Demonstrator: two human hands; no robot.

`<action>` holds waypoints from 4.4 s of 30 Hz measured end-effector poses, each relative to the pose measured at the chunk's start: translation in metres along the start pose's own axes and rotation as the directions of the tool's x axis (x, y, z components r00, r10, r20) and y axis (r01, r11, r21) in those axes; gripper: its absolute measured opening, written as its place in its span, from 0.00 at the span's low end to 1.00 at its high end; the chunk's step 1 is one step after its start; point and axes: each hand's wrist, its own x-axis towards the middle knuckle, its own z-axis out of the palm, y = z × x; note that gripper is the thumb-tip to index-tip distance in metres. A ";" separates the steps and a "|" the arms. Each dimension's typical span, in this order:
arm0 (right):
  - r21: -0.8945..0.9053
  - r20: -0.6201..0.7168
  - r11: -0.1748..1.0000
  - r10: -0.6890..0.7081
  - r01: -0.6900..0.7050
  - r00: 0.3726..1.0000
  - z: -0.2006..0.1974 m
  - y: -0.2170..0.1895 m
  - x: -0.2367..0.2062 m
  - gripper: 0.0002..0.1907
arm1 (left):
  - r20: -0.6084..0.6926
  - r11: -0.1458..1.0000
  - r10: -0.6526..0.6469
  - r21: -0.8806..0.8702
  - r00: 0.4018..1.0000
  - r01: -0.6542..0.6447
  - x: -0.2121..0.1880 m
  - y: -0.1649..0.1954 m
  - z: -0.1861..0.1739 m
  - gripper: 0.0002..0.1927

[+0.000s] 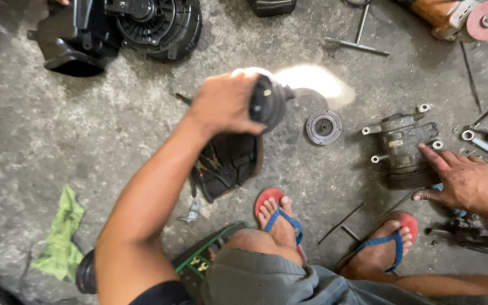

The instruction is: The person sits on the workshop floor repairing a scooter clutch and variator assembly. They use a screwdriver and pliers to work on the pulley and clutch plates, fit components together, and handle the clutch housing and related parts, moving items around on the floor as they work.

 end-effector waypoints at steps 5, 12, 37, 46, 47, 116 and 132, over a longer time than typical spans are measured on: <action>-0.125 -0.076 0.991 -0.066 0.057 0.995 -0.082 -0.020 -0.004 0.43 | -0.199 0.988 0.020 -0.145 0.980 -0.049 0.060 0.008 0.040 0.45; 0.149 -0.508 0.870 -0.340 0.469 0.792 -0.185 -0.082 0.100 0.27 | -0.356 0.945 -0.154 -0.327 0.922 0.032 0.040 0.017 0.070 0.45; -0.105 -0.013 0.698 -0.713 0.708 0.701 -0.317 -0.216 0.255 0.47 | -0.530 0.620 -0.665 -0.785 0.527 -0.007 0.021 0.030 0.164 0.68; -0.140 0.229 0.773 -0.583 0.618 0.780 -0.328 -0.246 0.262 0.43 | -0.508 0.613 -0.669 -0.790 0.543 0.015 0.022 0.025 0.173 0.66; -0.161 0.266 0.780 -0.556 0.605 0.787 -0.331 -0.247 0.263 0.41 | -0.504 0.601 -0.674 -0.799 0.540 0.005 0.023 0.025 0.173 0.65; 0.587 0.162 0.584 0.593 -0.560 0.789 0.140 0.064 -0.069 0.26 | 0.567 0.911 -0.373 0.372 0.734 0.176 0.089 0.024 0.026 0.67; 0.654 -0.266 0.662 0.654 -0.366 0.708 0.121 0.089 -0.004 0.13 | 0.467 0.947 -0.302 0.048 0.831 0.317 0.080 0.019 0.018 0.62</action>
